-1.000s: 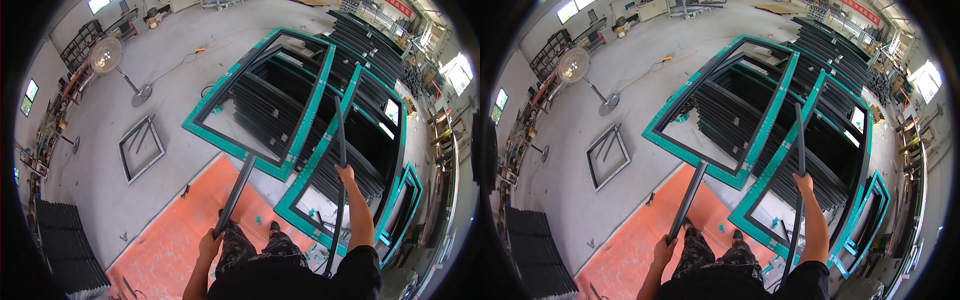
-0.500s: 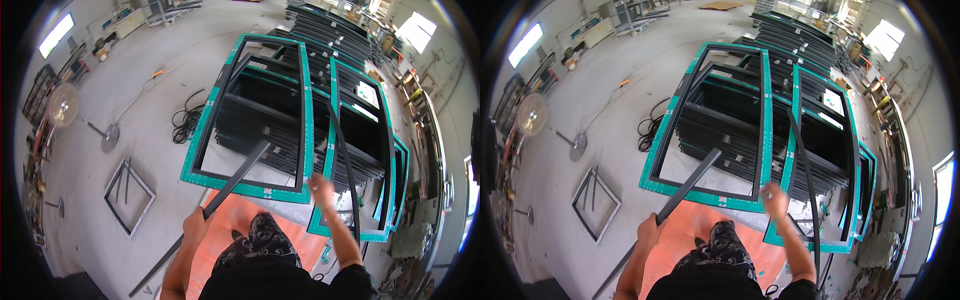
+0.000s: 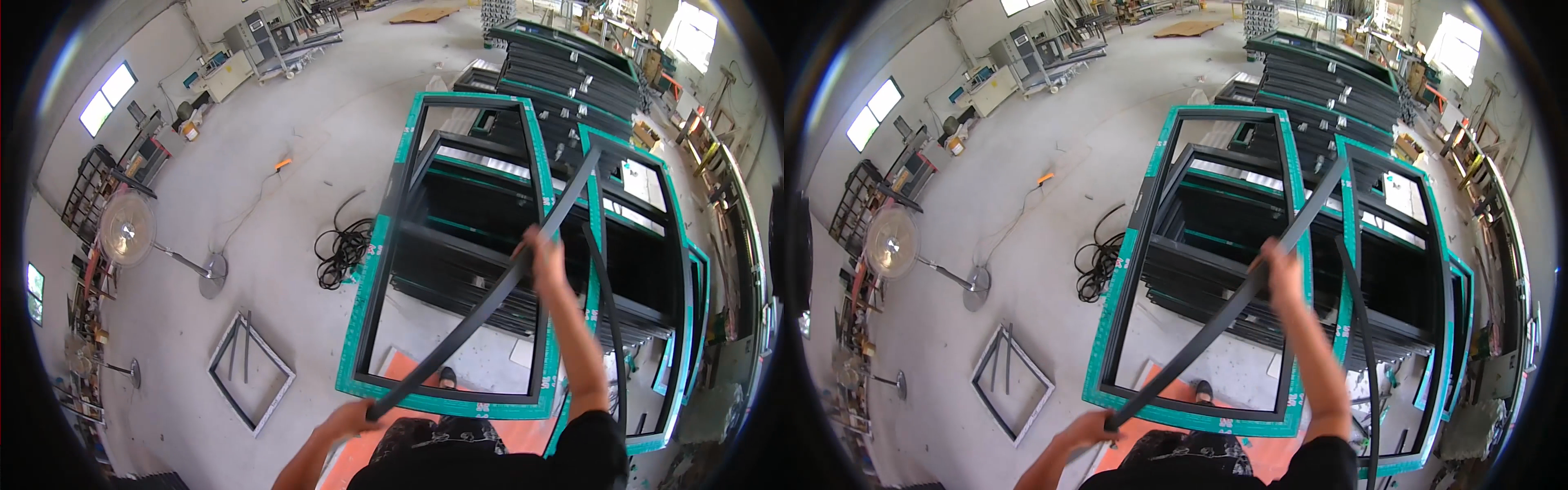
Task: The person picks up long metal strips, places them into a cutting machine, operates the machine via a touchscreen, and then places the cut strips onto large green window frames.
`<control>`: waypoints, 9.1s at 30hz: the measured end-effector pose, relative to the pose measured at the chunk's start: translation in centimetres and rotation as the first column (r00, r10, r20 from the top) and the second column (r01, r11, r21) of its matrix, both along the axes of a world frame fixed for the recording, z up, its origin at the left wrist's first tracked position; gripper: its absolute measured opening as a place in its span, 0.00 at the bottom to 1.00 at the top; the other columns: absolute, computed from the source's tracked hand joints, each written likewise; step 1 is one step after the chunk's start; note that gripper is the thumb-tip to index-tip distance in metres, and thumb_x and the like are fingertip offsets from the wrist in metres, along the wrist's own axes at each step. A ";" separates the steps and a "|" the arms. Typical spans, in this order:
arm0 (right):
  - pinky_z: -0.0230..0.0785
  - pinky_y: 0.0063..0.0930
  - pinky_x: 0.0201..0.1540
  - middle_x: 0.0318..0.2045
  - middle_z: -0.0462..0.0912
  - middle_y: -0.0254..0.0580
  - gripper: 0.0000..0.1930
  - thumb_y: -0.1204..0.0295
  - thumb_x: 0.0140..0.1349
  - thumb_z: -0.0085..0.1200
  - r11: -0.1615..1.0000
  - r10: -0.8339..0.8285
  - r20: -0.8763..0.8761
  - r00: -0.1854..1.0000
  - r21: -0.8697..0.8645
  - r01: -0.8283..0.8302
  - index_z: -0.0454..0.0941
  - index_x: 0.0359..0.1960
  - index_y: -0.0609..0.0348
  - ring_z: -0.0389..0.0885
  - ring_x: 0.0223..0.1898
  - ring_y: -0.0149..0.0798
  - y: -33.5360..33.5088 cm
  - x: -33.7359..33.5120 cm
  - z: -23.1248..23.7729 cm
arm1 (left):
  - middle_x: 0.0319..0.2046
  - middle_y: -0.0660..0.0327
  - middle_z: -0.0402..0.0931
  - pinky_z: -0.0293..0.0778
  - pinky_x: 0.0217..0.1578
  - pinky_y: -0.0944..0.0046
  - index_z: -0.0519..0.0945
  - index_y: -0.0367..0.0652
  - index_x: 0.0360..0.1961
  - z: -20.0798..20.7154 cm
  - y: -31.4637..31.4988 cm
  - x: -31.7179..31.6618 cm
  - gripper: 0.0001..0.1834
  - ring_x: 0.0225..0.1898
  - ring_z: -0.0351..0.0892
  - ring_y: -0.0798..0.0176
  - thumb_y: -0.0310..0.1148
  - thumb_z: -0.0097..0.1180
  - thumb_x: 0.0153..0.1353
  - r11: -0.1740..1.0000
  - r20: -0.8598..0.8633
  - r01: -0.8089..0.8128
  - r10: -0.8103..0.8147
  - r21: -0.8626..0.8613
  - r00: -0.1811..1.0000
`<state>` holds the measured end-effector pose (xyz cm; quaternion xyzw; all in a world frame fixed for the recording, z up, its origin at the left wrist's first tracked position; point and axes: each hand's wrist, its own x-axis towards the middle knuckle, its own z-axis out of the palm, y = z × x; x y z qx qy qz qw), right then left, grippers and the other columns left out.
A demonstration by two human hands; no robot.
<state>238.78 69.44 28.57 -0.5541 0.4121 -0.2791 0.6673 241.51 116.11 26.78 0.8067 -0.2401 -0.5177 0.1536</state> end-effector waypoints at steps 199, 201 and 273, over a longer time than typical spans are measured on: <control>0.71 0.36 0.33 0.25 0.80 0.53 0.28 0.50 0.58 0.56 0.874 0.441 -0.439 0.783 0.013 -0.485 0.78 0.34 0.72 0.81 0.30 0.46 18.4 21.8 -17.3 | 0.31 0.50 0.75 0.70 0.37 0.56 0.72 0.36 0.42 -16.0 1.3 7.8 0.16 0.33 0.75 0.49 0.37 0.56 0.58 0.711 0.309 -0.475 0.674 -0.519 0.671; 0.73 0.35 0.33 0.27 0.81 0.52 0.28 0.51 0.58 0.56 0.877 0.465 -0.421 0.779 0.100 -0.469 0.77 0.36 0.74 0.81 0.31 0.44 18.2 22.0 -17.4 | 0.30 0.50 0.75 0.70 0.36 0.56 0.72 0.36 0.42 -16.1 1.2 7.9 0.16 0.32 0.75 0.50 0.37 0.56 0.59 0.704 0.293 -0.485 0.679 -0.519 0.673; 0.70 0.37 0.29 0.21 0.78 0.51 0.21 0.57 0.51 0.62 0.925 -0.367 -0.396 0.842 -0.247 0.287 0.73 0.29 0.66 0.80 0.25 0.45 19.3 -36.4 -2.5 | 0.45 0.42 0.72 0.67 0.50 0.47 0.69 0.30 0.51 -17.6 -5.2 5.6 0.24 0.47 0.72 0.41 0.36 0.52 0.58 0.917 0.892 -0.167 0.393 -0.362 0.226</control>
